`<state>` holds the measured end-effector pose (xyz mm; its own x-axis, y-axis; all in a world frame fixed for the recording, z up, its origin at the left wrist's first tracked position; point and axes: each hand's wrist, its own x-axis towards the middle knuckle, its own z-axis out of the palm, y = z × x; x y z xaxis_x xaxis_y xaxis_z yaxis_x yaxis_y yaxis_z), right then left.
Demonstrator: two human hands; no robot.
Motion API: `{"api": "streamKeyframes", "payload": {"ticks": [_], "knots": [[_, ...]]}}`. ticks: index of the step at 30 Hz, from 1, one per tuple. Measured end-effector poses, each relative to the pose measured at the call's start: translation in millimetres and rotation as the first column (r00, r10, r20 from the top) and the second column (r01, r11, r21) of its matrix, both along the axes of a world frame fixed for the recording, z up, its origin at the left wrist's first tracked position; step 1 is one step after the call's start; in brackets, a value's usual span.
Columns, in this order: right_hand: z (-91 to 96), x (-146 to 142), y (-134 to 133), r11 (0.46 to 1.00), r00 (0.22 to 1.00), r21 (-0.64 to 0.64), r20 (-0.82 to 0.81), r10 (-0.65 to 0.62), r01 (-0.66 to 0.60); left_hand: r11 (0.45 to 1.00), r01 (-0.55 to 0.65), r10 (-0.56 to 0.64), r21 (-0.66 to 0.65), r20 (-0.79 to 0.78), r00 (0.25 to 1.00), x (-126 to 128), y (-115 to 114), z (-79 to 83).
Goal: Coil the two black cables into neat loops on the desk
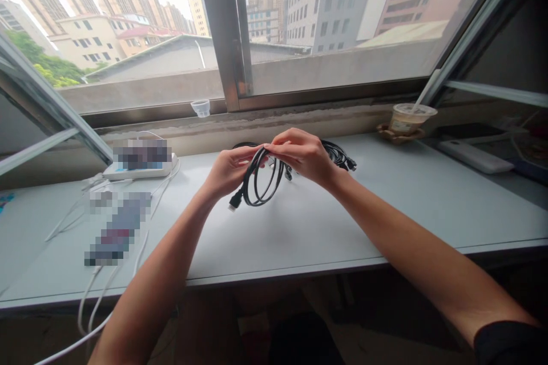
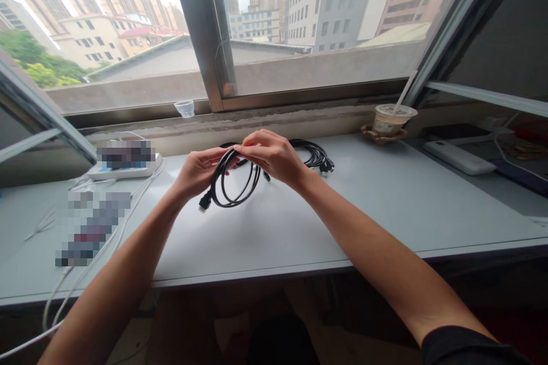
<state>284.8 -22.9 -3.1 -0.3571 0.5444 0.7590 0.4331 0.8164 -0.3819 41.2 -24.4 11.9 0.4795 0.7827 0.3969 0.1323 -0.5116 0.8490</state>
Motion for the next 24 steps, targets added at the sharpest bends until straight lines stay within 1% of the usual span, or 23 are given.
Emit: {"api": "streamKeyframes", "payload": {"ticks": [2,4,6,7,9,11,14,16,20,24], "knots": [[-3.9,-1.9,-2.2,1.000,1.000,0.000,-0.012,-0.004,0.004,0.982,-0.094,0.094,0.163,0.007,0.996,2.5,-1.6,-6.5],[-7.6,-3.2,-3.6,1.000,1.000,-0.008,-0.020,0.017,-0.017,0.940,-0.154,0.162,0.303,-0.001,0.987,2.2,-4.2,-10.0],[-11.0,-2.4,-4.2,0.999,0.999,-0.022,-0.009,0.039,-0.039,0.902,-0.187,0.209,0.389,-0.016,0.978,-0.8,-6.7,-11.0],[-12.5,-1.3,-4.0,0.999,0.999,-0.024,0.005,0.042,-0.042,0.889,-0.205,0.235,0.410,-0.024,0.972,-2.9,-7.7,-10.9],[-15.5,2.1,-2.5,1.000,0.999,-0.013,0.045,0.028,-0.027,0.880,-0.246,0.284,0.406,-0.034,0.958,-7.0,-8.3,-10.8],[-18.5,6.5,0.5,1.000,0.995,0.016,0.098,-0.018,0.017,0.894,-0.263,0.286,0.362,-0.013,0.958,-10.8,-6.7,-11.3],[-23.2,14.7,7.0,0.991,0.972,0.048,0.191,-0.135,0.128,0.926,-0.243,0.239,0.289,0.048,0.970,-16.8,0.2,-13.4],[-25.9,21.7,11.4,0.975,0.943,0.056,0.248,-0.221,0.213,0.930,-0.265,0.254,0.253,0.076,0.964,-21.9,7.2,-15.3],[-29.2,37.9,18.4,0.921,0.874,0.032,0.303,-0.380,0.389,0.903,-0.374,0.341,0.209,0.177,0.923,-33.8,22.2,-18.5],[-32.1,50.8,23.8,0.847,0.821,-0.067,0.296,-0.489,0.528,0.857,-0.468,0.399,0.216,0.298,0.867,-41.7,32.1,-19.1]]}}
